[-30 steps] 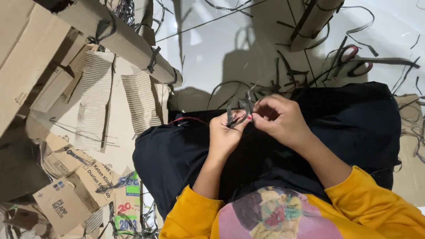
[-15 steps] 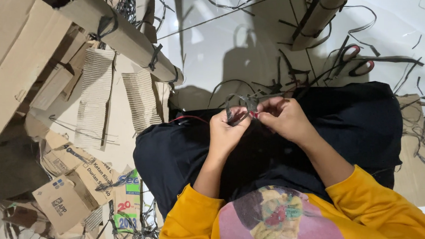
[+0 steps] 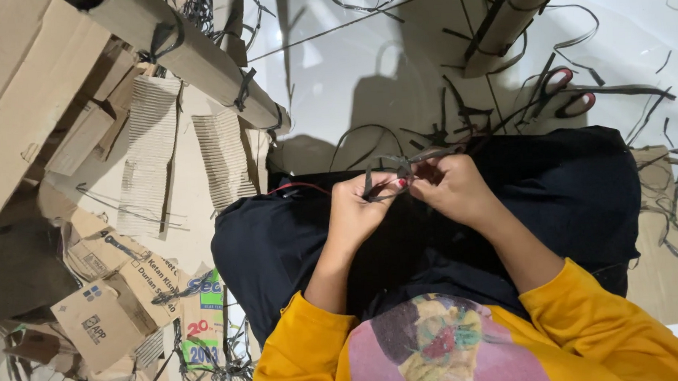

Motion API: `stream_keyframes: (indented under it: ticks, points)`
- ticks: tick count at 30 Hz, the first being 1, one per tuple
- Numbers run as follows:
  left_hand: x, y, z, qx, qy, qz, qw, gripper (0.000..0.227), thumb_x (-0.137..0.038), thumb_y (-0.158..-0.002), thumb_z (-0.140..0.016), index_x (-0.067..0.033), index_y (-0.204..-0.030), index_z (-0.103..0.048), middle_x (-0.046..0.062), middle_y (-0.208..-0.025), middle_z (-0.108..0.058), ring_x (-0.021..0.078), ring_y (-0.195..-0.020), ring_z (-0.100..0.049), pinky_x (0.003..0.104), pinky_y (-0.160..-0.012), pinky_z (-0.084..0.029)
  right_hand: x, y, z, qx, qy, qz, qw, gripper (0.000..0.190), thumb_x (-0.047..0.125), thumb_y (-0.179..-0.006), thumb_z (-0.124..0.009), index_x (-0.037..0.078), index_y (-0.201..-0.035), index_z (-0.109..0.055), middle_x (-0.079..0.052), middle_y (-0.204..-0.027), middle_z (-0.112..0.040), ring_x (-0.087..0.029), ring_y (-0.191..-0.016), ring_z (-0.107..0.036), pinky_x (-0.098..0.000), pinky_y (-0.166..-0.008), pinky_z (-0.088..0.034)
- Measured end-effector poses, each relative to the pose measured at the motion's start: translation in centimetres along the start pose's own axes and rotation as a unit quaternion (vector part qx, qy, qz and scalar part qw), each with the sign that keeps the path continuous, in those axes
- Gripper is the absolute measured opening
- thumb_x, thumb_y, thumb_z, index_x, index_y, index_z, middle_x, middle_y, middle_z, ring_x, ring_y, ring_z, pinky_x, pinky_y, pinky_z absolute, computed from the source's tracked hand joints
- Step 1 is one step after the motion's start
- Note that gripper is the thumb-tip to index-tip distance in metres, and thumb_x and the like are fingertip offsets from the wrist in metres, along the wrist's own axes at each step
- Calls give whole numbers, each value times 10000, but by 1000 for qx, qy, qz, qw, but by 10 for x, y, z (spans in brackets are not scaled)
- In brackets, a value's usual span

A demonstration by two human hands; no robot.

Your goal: The person sits on the floor and ties black plastic strips around a cardboard structure to secure it. They then pick up a strip, fold it, and cut it with scissors.

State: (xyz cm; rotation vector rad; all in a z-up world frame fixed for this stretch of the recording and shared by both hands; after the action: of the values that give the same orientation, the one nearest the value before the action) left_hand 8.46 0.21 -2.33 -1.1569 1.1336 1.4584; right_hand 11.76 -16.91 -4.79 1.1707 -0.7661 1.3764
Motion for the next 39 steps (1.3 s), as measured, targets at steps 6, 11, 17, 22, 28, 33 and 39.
stream_keyframes:
  ticks: [6,11,17,22,28,33,39]
  points:
    - [16,1,-2,-51,5,15,999,52,-98,-793,-791,-99,-839,-814,76,-541,-642,72,-571,-535,254,-554,-484,40,2,9,-47,119,86,988,184,127,-821,-769,46,-685,-676,-117,-529,-613,-216,-490,-590,-332,-474,-464]
    - [22,-10,13,-59,88,18,994,64,-143,-895,-742,-98,-878,-783,68,-667,-703,102,-619,-612,204,-544,-476,-14,-12,19,-15,-54,-42,998,105,110,-859,-727,20,-912,-742,-140,-765,-709,-228,-710,-675,-388,-666,-552]
    - [51,-15,8,-39,310,59,948,94,-157,-1012,-647,-93,-1072,-680,165,-965,-769,178,-932,-744,234,-763,-571,-36,-16,8,54,-526,-153,835,104,75,-972,-589,111,-959,-686,-109,-836,-626,-235,-808,-682,-369,-786,-576]
    - [64,-22,29,-67,441,68,892,151,-207,-1075,-558,-128,-967,-627,195,-960,-777,295,-1097,-734,438,-952,-590,-3,-8,27,26,-466,-86,880,349,15,-946,-553,91,-611,-488,-7,-655,-282,-171,-587,-335,-299,-573,-316]
    - [70,-24,48,-116,413,83,899,192,-268,-1054,-609,-207,-879,-560,-39,-658,-406,97,-551,-512,259,-567,-551,-28,-6,31,210,61,-11,976,154,180,-814,-842,32,-859,-838,-158,-700,-789,-184,-709,-687,-346,-700,-551]
    - [38,10,-8,256,-31,70,964,199,-225,-827,-865,-96,-754,-732,-44,-553,-567,86,-571,-503,235,-539,-459,-80,-29,59,81,-435,-69,894,167,22,-979,-598,13,-813,-618,-149,-813,-717,-283,-787,-764,-505,-811,-650]
    - [37,-12,43,32,177,33,983,207,-237,-988,-705,-104,-840,-760,38,-828,-726,120,-876,-653,325,-952,-533,-42,-33,63,98,-661,-86,739,448,294,-1090,-569,125,-676,-588,-168,-1158,-765,-341,-1198,-709,-507,-1166,-464]
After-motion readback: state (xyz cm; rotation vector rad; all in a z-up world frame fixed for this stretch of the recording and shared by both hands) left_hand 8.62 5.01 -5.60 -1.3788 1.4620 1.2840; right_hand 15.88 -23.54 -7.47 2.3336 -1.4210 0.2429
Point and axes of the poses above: each hand's wrist, its own y-axis away from the middle knuckle, its own z-axis out of the back of the hand, x = y × z, the point moved 8 cm from there along -y, towards the middle knuckle
